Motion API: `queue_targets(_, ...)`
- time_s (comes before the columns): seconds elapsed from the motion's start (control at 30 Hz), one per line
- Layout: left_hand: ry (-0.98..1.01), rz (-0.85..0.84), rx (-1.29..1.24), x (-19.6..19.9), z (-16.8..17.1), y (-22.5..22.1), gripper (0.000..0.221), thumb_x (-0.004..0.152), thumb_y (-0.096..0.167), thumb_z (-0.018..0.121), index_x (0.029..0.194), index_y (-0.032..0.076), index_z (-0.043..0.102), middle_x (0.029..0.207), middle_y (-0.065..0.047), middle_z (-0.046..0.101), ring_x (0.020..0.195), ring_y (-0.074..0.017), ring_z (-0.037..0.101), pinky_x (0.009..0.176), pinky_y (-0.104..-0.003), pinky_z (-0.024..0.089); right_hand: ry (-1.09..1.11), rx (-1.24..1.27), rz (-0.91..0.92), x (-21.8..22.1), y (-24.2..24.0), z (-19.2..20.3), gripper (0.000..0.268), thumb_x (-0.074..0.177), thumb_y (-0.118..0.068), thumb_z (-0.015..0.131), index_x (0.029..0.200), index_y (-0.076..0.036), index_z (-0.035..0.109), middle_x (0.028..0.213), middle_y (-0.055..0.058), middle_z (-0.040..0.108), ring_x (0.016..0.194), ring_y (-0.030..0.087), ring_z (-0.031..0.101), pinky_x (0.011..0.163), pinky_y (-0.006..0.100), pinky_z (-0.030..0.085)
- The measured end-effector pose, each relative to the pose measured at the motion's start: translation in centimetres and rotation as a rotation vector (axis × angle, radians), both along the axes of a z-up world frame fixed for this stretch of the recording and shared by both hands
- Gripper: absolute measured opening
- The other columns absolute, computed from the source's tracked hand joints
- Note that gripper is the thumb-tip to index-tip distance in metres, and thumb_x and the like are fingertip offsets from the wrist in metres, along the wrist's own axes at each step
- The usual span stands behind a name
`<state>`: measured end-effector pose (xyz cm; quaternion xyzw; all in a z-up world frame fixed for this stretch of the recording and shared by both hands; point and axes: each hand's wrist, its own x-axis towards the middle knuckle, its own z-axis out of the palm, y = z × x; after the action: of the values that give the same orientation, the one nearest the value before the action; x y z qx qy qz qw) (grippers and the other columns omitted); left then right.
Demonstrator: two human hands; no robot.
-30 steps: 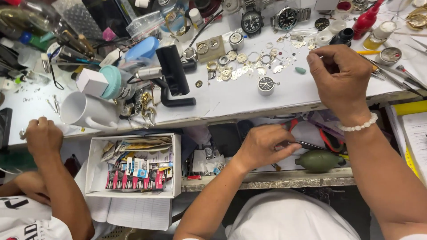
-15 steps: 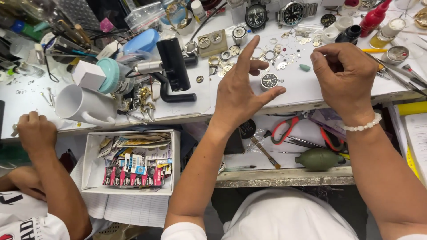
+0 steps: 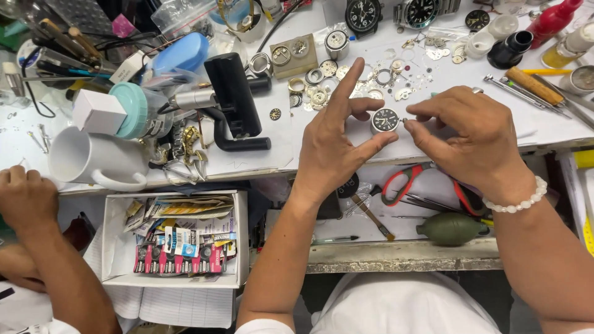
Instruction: Assembling and repairing a watch movement by attaching the dial and hands at a repair bench.
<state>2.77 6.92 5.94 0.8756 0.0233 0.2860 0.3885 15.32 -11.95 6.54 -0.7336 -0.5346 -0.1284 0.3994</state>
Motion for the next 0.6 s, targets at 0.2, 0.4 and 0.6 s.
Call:
queue_targets(0.2, -0.011, 0.001, 0.008, 0.23, -0.24, 0.14, 0.097, 0.094, 0.04, 0.086, 0.166, 0.028, 0.021, 0.124, 0.008, 0.077, 0.098, -0.0073, 0.072, 0.102, -0.026, 0.061, -0.014, -0.035, 0.026, 0.29, 0.23, 0.0, 0.007, 0.099, 0.0, 0.082, 0.103, 0.003, 0.076, 0.092, 0.015, 0.071, 0.073, 0.022, 0.064, 0.068, 0.032, 0.051)
queue_targets(0.4, -0.008, -0.007, -0.007, 0.16, -0.19, 0.13, 0.095, 0.096, 0.04, 0.085, 0.166, 0.028, 0.02, 0.126, 0.007, 0.076, 0.098, -0.0079, 0.071, 0.101, -0.026, 0.06, -0.053, -0.033, 0.009, 0.32, 0.32, -0.21, 0.007, 0.099, -0.001, 0.083, 0.103, 0.002, 0.077, 0.091, 0.014, 0.072, 0.074, 0.022, 0.064, 0.068, 0.033, 0.05)
queue_targets(0.6, -0.003, 0.007, -0.006, 0.06, -0.09, -0.02, 0.097, 0.095, 0.038, 0.087, 0.166, 0.029, 0.021, 0.127, 0.008, 0.076, 0.097, -0.0081, 0.069, 0.1, -0.027, 0.059, -0.072, -0.031, 0.003, 0.33, 0.3, -0.4, 0.007, 0.099, -0.002, 0.083, 0.102, 0.001, 0.076, 0.088, 0.012, 0.071, 0.075, 0.023, 0.064, 0.067, 0.034, 0.05)
